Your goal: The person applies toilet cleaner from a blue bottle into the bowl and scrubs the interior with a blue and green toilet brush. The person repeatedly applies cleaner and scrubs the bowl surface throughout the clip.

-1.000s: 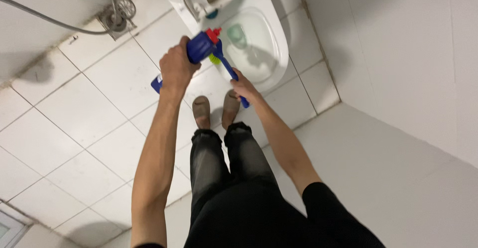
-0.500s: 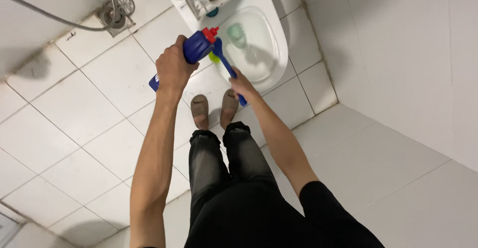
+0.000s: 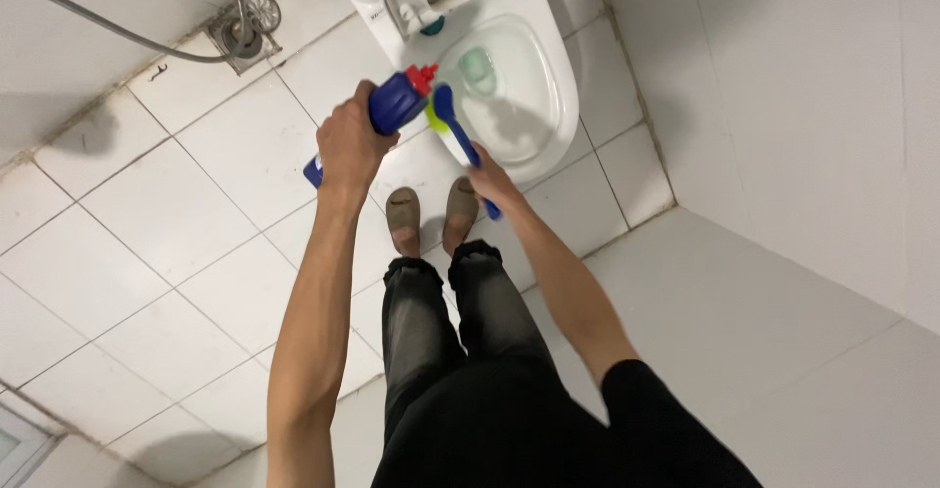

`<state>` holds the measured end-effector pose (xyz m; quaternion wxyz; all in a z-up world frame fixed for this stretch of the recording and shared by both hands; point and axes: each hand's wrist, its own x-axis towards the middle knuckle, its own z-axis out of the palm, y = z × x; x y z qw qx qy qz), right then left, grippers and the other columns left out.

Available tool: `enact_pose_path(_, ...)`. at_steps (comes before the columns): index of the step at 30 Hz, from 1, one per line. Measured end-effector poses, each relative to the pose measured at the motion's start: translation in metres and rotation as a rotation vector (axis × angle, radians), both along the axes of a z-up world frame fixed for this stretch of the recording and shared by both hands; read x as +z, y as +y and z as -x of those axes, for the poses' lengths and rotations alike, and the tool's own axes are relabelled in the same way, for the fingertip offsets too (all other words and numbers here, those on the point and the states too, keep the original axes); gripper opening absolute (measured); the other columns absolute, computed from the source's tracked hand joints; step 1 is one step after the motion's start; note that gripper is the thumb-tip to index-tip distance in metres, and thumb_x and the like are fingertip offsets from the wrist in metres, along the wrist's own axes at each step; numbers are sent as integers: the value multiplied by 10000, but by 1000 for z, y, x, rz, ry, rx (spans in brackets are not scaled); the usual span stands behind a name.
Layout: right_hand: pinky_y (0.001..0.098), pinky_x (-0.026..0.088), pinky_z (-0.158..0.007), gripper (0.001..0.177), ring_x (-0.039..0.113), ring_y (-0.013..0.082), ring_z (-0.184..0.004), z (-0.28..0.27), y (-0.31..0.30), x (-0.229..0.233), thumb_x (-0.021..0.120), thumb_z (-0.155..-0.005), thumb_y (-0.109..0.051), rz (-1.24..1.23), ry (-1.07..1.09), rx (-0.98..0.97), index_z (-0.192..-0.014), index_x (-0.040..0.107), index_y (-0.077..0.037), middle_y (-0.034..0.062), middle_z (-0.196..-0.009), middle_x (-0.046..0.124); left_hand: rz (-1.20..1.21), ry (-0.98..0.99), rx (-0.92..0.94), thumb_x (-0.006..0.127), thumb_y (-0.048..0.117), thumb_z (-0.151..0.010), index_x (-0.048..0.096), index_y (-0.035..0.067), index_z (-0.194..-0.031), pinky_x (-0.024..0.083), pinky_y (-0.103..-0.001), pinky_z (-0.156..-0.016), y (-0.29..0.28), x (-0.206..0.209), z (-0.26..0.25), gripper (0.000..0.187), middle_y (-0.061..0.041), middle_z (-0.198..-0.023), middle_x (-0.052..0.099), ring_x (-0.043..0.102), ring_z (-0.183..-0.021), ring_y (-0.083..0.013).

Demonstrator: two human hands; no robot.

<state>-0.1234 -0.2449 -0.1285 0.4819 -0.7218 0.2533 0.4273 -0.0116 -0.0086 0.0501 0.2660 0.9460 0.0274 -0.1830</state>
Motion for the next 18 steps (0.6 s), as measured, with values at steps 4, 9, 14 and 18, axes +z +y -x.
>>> enact_pose_path(4,369,523,-449,606,594,202,-476,-1,2,-33,485,-993,-238,23,-78,-7,-1574,312,-256,60,-687,615,-43,-26,-22,932,203,-700,628,96,-1184,553,-511,-718,7,2,9,582,-190,-918,746,704,-852,-418)
enact_pose_path(9,555,544,-696,708,684,445,-721,111,-92,-28,535,-970,-272,271,-214,421,-1608,229,-290,250,-832,712,7,-18,-25,909,174,-678,620,102,-1207,560,-504,-739,3,6,1,607,-181,-928,752,718,-867,-401)
enact_pose_path(14,562,538,-711,690,689,454,-732,146,-106,-9,499,-971,-263,335,-131,414,-1612,245,-290,256,-817,711,28,6,-34,912,162,-675,626,92,-1161,571,-488,-746,-5,13,6,569,-171,-924,755,724,-860,-387)
enact_pose_path(18,504,568,-531,639,658,371,-607,79,-25,-13,435,-1017,-251,119,-36,161,-1619,220,-262,195,-808,695,52,-16,-38,906,139,-682,633,93,-1153,576,-473,-728,-12,12,9,546,-164,-907,758,733,-840,-367)
